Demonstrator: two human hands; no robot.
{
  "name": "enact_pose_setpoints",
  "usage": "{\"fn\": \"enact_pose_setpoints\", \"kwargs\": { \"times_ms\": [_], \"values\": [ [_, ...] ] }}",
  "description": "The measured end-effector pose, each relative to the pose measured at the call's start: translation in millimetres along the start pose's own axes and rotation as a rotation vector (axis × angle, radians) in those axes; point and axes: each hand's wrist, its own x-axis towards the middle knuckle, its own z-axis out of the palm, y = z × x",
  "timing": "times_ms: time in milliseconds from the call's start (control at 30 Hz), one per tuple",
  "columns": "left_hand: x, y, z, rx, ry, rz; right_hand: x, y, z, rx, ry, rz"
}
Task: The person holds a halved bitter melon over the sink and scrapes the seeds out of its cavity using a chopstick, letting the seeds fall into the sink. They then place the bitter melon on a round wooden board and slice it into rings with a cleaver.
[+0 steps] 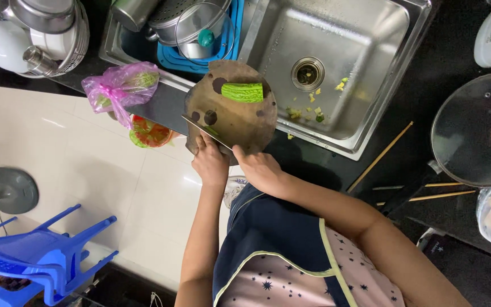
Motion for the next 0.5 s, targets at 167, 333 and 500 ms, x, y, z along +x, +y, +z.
{"fn": "enact_pose_setpoints", "kwargs": {
  "times_ms": [167,333,500],
  "values": [
    [0.5,-3.7,6.8,0.005,0.013,0.012,-16.7,9.2,-4.4,0.035,-0.015,-0.001],
    [-4.0,-1.6,14.1,0.02,0.051,0.029,0.7,12.8,7.6,0.03,-0.022,0.024],
    [0.2,-2.3,8.7,-0.032,0.057,0.028,14.8,17.4,22.4,0.005,0.05,-0.005]
  ]
}}
